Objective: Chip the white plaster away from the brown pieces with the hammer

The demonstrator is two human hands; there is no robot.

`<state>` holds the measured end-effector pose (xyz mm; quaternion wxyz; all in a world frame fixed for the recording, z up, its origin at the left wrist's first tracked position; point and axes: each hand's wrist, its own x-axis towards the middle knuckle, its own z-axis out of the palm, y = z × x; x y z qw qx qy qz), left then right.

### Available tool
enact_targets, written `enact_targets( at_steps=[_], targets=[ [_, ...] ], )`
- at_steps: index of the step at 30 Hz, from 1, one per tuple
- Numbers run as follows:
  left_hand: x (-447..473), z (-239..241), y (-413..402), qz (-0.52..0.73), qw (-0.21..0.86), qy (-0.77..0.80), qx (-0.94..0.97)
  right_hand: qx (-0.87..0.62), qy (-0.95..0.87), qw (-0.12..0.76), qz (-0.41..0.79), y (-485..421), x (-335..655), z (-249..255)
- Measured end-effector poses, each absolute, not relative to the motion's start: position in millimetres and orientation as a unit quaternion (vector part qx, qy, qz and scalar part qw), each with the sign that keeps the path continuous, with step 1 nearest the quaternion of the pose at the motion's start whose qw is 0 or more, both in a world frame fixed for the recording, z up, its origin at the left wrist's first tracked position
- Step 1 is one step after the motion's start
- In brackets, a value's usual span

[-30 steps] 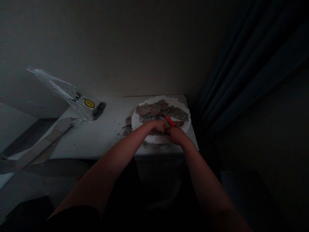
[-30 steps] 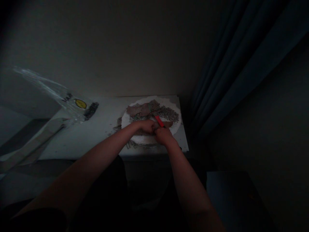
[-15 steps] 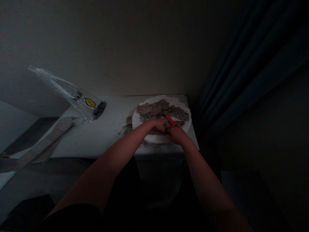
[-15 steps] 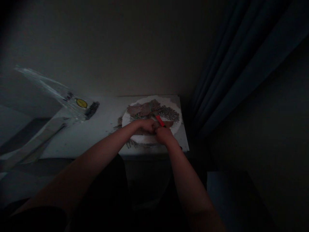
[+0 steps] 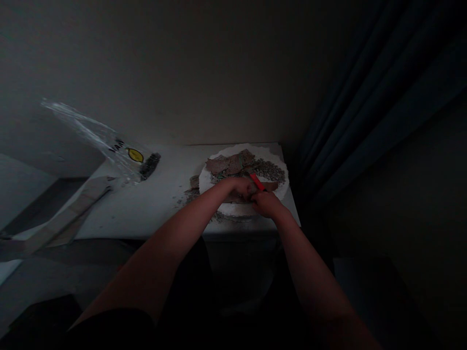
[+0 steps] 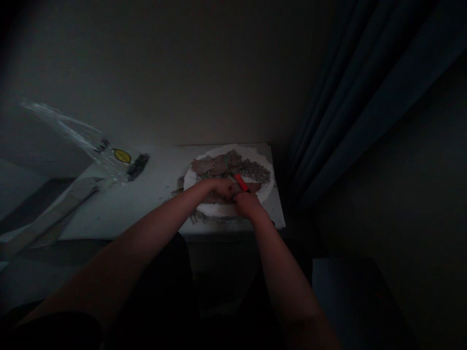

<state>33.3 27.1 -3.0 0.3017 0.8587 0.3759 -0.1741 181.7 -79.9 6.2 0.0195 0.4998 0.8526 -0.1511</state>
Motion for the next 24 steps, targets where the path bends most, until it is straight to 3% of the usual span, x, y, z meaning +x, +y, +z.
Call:
enact_targets(
  at_steps=[24],
  targets=[
    [32.9,-10.1,32.2,-0.155,0.363,0.366,0.843,0.516,0.84,0.022,-0.166,-79.4,180.1,7.7]
  ],
)
